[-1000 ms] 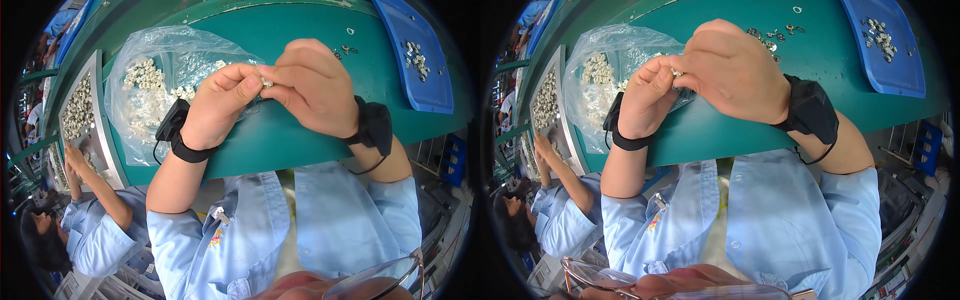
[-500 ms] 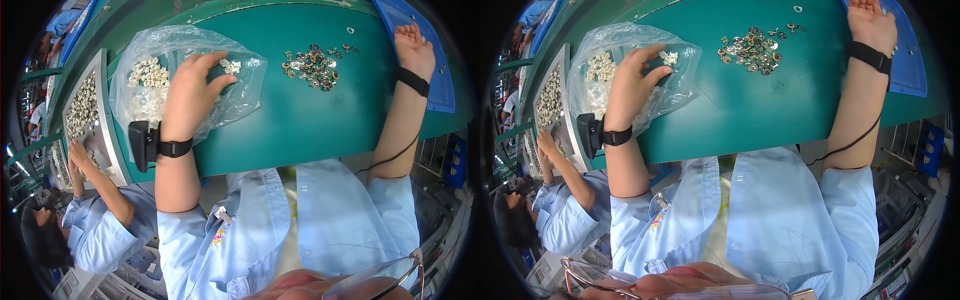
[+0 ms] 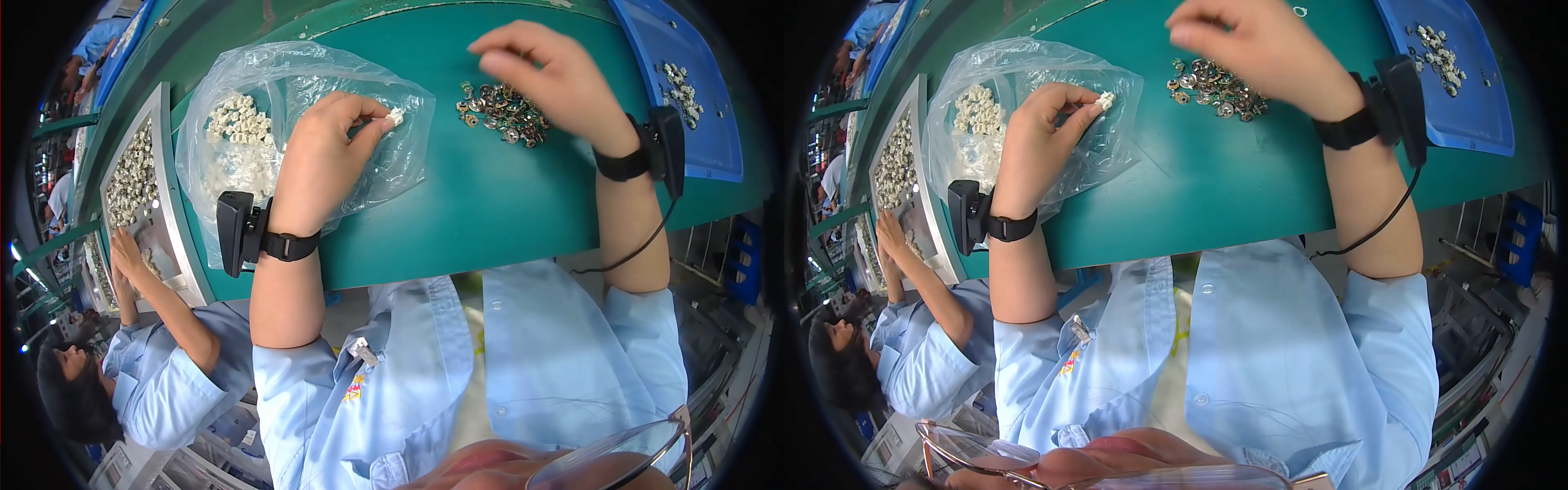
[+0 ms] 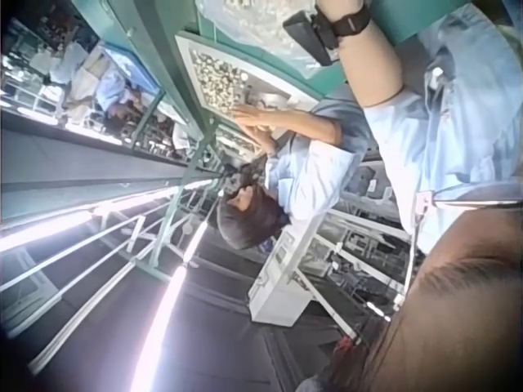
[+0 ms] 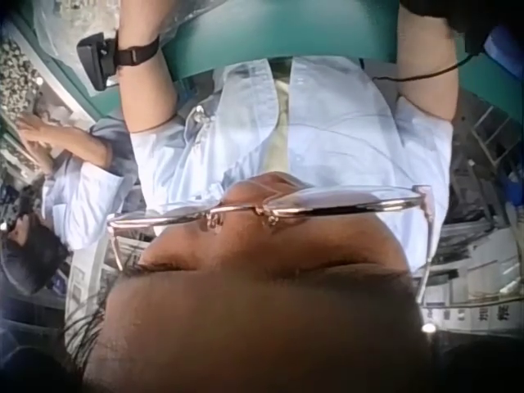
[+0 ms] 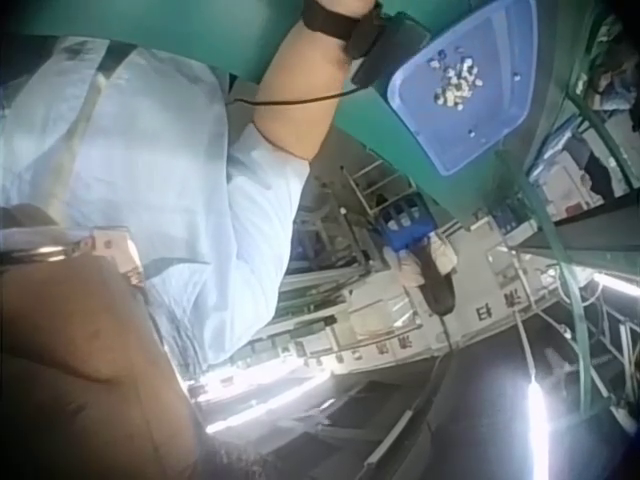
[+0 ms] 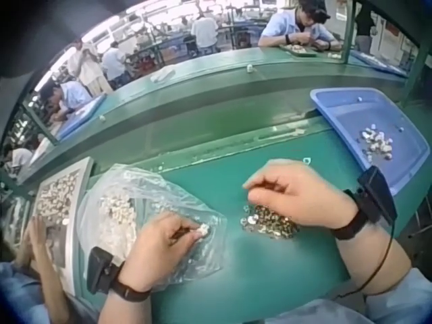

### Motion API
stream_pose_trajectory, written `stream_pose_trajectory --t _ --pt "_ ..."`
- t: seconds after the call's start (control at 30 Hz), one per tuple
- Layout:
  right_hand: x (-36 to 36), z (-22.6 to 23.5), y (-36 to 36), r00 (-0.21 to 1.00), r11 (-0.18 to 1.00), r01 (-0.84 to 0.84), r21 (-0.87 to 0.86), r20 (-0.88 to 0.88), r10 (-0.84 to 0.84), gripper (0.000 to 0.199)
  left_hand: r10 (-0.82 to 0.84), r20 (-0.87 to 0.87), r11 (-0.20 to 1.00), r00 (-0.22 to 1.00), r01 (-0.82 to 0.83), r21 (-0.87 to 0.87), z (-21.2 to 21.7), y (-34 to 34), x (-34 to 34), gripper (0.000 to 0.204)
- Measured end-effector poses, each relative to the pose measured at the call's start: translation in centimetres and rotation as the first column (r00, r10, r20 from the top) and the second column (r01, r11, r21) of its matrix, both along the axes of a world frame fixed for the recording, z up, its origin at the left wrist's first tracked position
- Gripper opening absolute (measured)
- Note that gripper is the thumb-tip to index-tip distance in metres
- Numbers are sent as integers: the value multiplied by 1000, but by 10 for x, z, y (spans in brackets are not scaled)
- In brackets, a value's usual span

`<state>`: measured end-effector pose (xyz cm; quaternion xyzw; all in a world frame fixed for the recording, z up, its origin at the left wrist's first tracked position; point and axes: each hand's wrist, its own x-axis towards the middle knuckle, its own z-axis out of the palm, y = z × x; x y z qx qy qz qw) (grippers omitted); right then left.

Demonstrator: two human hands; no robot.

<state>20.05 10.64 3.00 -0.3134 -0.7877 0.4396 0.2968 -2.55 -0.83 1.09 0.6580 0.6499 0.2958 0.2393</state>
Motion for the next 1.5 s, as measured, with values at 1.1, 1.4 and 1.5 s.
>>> stream_pose_trajectory --t 1.1,1.4,1.5 --pt "-20 -1 -41 942 957 -279 -82 -216 256 15 -161 734 980 660 19 198 -1 -4 33 30" --pt "-21 -2 -43 936 964 -264 15 -238 260 15 -80 792 989 605 -52 140 3 -7 34 25" --pt "-21 -3 -44 940 966 -257 5 -230 252 14 -27 793 998 609 -28 55 6 -7 34 23"
